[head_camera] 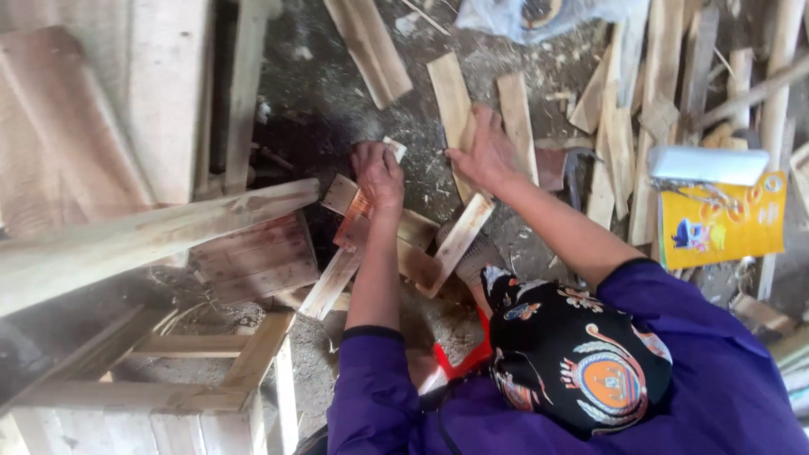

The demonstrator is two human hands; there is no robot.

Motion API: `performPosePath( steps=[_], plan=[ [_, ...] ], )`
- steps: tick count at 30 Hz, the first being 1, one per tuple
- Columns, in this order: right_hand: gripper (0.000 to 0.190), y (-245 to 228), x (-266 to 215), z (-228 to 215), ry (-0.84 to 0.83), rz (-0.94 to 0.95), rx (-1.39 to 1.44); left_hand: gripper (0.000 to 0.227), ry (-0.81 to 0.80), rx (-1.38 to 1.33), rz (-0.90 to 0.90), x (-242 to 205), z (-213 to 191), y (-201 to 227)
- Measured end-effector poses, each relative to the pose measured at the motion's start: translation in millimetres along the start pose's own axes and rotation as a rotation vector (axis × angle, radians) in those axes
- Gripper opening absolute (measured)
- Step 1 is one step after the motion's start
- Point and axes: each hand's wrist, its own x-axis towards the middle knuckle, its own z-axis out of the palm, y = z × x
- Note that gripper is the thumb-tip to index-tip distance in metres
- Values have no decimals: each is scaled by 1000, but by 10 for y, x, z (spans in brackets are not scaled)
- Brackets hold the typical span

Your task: The person sits on a small red stool on a dirt floor and assembles small wooden frames, picking up slats, positioning nails, and driving them in with a hammer. They work on one frame at a time among scattered wood scraps, then reach for another piece to continue.

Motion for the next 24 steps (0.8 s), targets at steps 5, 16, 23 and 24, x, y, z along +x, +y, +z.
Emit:
performPosePath(
  steps=[5,16,23,24],
  plan=[
    [65,68,-53,-36,116,-28,156,7,-19,-33,-5,-44,-29,20],
    [53,602,-309,42,168,-442,-88,4,-10,-7,2,-3,15,68],
    [33,2321,-1224,-24,428,-148,-208,5,22,9,41,-24,115,-71],
    [33,2506,-1451,6,373,-34,-235,5,27,22,47,-47,111,-91]
  ],
)
